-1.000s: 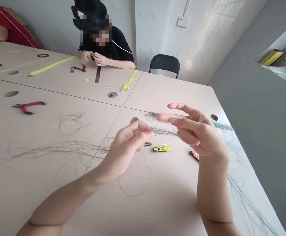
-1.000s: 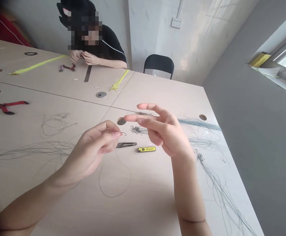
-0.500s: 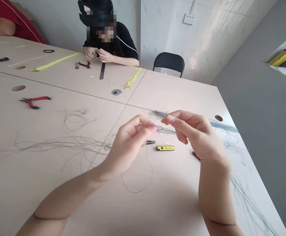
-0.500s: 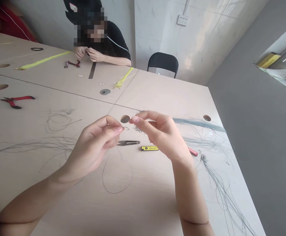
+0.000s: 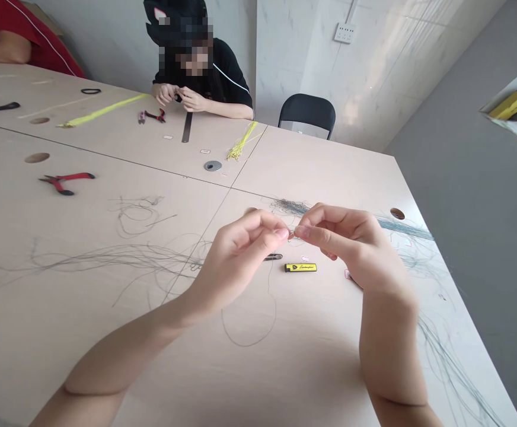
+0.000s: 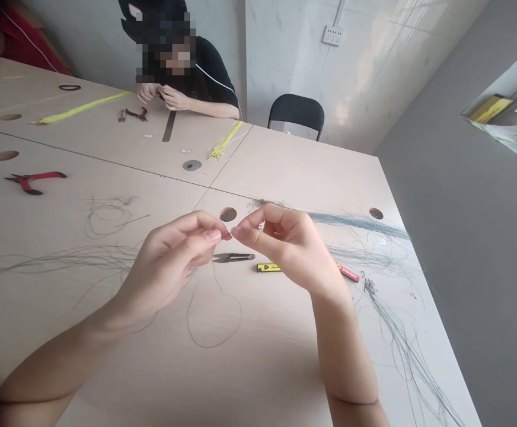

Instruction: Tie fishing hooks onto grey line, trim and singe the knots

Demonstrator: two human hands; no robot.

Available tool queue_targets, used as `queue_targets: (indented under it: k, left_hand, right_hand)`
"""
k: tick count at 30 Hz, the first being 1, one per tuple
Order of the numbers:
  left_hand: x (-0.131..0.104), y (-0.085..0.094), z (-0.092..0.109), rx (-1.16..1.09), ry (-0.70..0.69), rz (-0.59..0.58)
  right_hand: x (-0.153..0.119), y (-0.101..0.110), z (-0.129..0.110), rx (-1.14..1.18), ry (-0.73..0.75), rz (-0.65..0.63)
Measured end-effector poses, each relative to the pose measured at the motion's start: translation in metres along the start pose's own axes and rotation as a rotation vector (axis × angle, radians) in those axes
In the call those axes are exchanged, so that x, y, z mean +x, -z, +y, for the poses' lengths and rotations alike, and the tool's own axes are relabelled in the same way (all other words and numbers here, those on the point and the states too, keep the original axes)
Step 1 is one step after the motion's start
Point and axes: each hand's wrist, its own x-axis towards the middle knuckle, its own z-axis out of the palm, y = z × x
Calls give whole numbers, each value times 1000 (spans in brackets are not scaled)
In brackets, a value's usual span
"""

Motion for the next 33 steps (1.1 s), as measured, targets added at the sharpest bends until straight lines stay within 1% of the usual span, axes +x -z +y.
queue_targets:
  k: [5, 8, 13, 17, 19, 22, 24, 26, 28, 29, 31, 33]
  left_hand:
    - [0, 1, 1, 138, -19, -11]
    - [1, 1, 0, 186, -36, 8]
    - [2, 2, -2, 202, -51, 26]
    - [2, 2, -2, 178, -50, 33]
    - [4, 3, -2, 156, -62, 76]
    - [7, 4, -4, 114, -97, 124]
    - [9, 4, -5, 98, -104, 79]
    - [9, 4, -6, 100, -86, -17]
    - [9, 3, -6, 97, -67, -113]
    - [8, 3, -6, 87, -63, -141]
    - [7, 2, -6, 58, -65, -146]
    - [7, 1, -6, 33, -72, -113]
  right_hand:
    - [-1, 0, -1, -35, -33, -40]
    - [-1, 1, 1, -96, -17, -83]
    - [0, 1, 5, -185, 43, -179]
    - [1, -1, 6, -178, 55, -192]
    - [2, -1, 6, -137, 52, -154]
    - [3, -3, 6, -53, 60, -48]
    - [5, -4, 6, -10, 99, 32]
    - [7, -7, 7, 21, 136, 89]
    - [8, -11, 8, 41, 153, 114]
    - [8, -13, 9, 41, 161, 123]
    - [9, -18, 10, 24, 183, 142]
    - [8, -22, 11, 3, 205, 164]
